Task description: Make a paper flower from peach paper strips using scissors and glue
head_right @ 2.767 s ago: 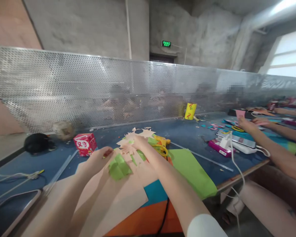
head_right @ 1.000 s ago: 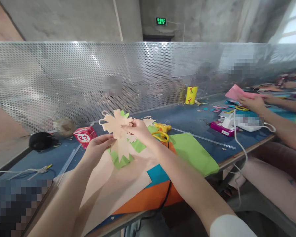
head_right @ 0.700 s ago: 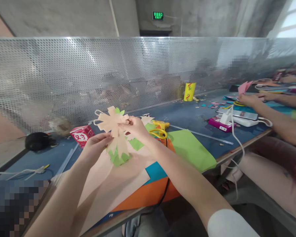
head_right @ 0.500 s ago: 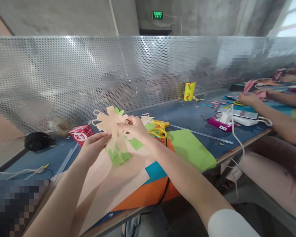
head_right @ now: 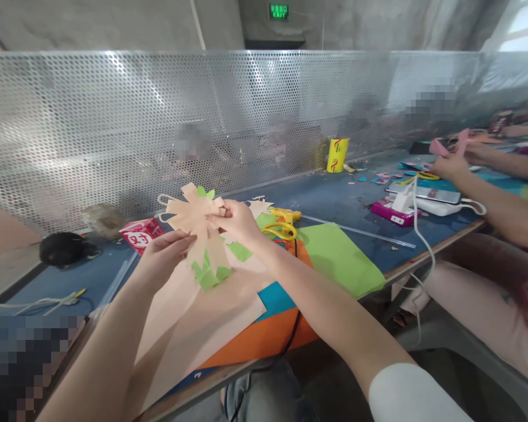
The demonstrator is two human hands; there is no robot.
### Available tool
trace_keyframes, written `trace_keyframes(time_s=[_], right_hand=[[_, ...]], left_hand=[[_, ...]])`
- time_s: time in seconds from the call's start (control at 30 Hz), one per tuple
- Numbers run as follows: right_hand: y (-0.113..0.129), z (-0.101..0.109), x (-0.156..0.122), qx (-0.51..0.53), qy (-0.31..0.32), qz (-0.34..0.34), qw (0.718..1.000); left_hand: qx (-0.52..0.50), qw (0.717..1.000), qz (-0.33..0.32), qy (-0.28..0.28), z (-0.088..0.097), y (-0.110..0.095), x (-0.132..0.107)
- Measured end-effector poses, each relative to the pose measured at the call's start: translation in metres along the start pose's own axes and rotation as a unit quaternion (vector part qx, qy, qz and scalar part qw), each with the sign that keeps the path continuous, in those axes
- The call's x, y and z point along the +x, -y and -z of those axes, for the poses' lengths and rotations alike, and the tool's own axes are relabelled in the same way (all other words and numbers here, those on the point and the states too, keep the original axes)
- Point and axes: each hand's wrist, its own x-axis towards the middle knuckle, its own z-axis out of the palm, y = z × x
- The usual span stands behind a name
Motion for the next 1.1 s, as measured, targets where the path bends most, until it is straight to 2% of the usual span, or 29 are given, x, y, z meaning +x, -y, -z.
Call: trace_keyframes(time_s=[0.17, 0.47, 0.93, 1.1], right_hand=[[0.004, -0.0016, -0.002, -0.001, 0.015, -0.006, 1.0], [0.0034, -0.0032, -0.0037, -0.079, 0.036, 0.01, 0.996], [0.0012, -0.0061, -0.0041, -0.04, 0.048, -0.038, 0.997], [-0.0009, -0.0045, -0.0027, -0.047, 0.054, -0.033, 0.997]], left_hand=[[-0.003, 1.0, -0.011, 0.003, -0.0011, 0.0004, 0.0013], [0.052, 0.997, -0.054, -0.013, -0.003, -0.0001, 0.0001], [0.078, 0.992, -0.081, -0.049, -0.0009, 0.0023, 0.0003], [0.083, 0.992, -0.08, -0.047, -0.0022, 0.0004, -0.0019]])
